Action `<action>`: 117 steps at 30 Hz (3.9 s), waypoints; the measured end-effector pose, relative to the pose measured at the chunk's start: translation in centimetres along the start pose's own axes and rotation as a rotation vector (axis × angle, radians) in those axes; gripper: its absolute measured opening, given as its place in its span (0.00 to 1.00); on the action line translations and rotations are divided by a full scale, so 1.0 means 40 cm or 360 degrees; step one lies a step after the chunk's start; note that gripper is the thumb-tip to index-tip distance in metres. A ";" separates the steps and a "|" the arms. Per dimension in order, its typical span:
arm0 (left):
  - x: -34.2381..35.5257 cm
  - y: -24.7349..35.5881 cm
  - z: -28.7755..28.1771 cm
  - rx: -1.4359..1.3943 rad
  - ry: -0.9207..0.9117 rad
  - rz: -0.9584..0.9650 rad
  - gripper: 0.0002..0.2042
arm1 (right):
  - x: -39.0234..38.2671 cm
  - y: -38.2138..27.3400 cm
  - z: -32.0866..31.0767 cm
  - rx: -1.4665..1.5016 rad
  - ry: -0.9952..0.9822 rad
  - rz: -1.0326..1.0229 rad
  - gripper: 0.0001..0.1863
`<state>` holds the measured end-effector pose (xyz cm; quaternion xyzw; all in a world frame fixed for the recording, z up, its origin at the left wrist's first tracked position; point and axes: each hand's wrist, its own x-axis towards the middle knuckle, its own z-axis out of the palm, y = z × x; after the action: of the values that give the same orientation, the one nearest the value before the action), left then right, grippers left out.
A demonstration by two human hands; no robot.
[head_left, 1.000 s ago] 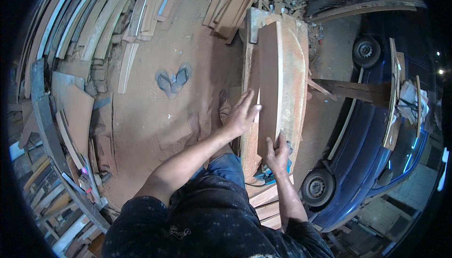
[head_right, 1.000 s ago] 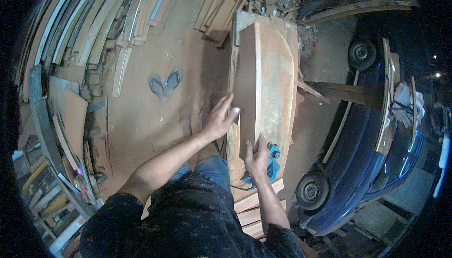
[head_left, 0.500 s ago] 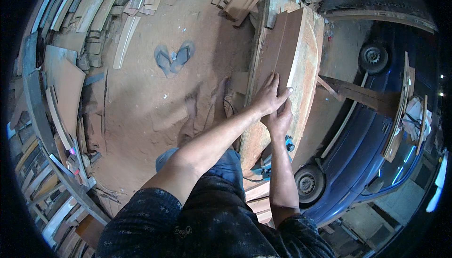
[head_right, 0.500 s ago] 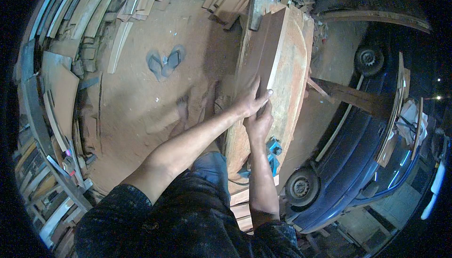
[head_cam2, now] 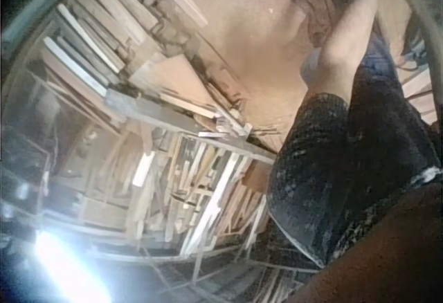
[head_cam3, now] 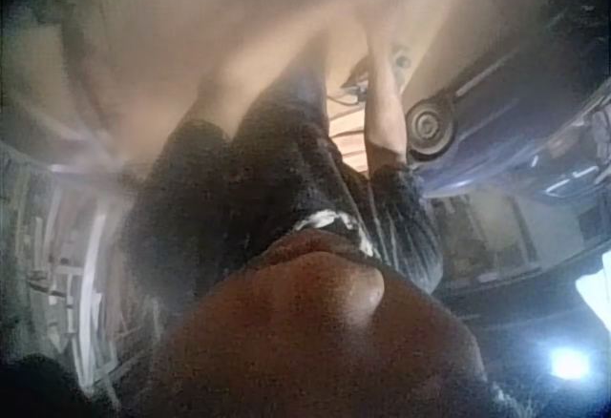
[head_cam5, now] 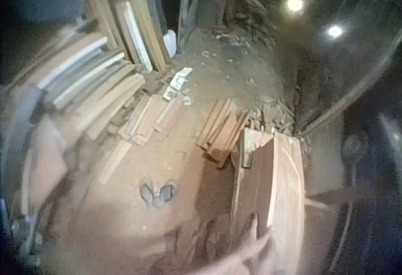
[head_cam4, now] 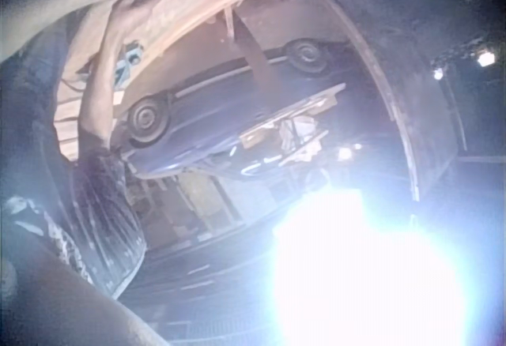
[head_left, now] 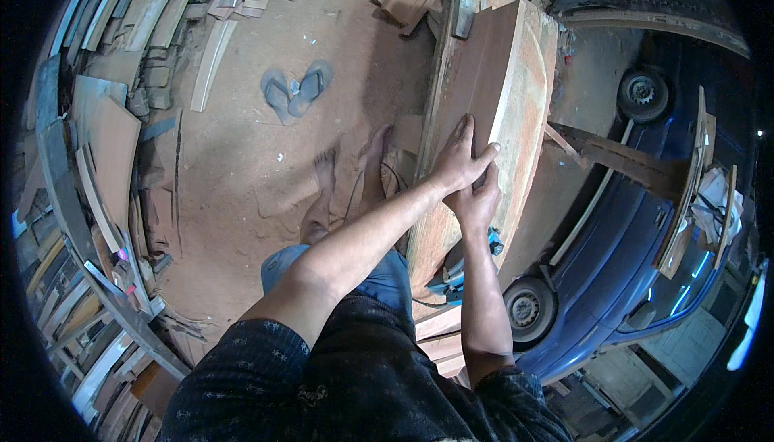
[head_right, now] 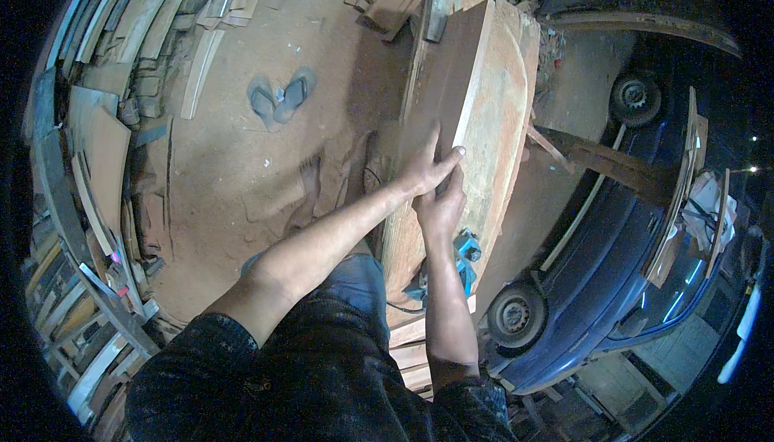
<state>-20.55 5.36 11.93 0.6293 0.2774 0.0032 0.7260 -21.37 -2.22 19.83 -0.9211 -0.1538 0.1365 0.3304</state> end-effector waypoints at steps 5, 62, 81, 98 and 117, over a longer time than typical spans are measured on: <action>0.019 0.036 -0.022 0.0085 0.0032 0.0025 0.50 | 0.021 -0.018 0.002 -0.0036 0.0037 0.0012 0.29; 0.006 0.057 -0.028 0.0112 0.0005 -0.0028 0.51 | -0.133 0.209 0.135 0.0174 0.0337 0.0181 0.18; 0.014 0.035 -0.008 -0.0047 0.0131 0.0030 0.51 | -0.112 0.173 0.128 0.0262 0.0367 0.0094 0.17; 0.001 0.028 -0.002 0.0018 0.0194 0.0083 0.51 | -0.134 0.220 0.147 0.0375 0.0442 0.0120 0.16; -0.057 0.034 -0.079 -0.0094 -0.0072 -0.0174 0.53 | -0.173 0.232 0.160 0.0507 0.0365 0.0285 0.19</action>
<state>-23.31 7.69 13.91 0.5914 0.2947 -0.0426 0.7494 -28.16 -8.00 10.06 -0.8768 -0.0093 0.0824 0.4737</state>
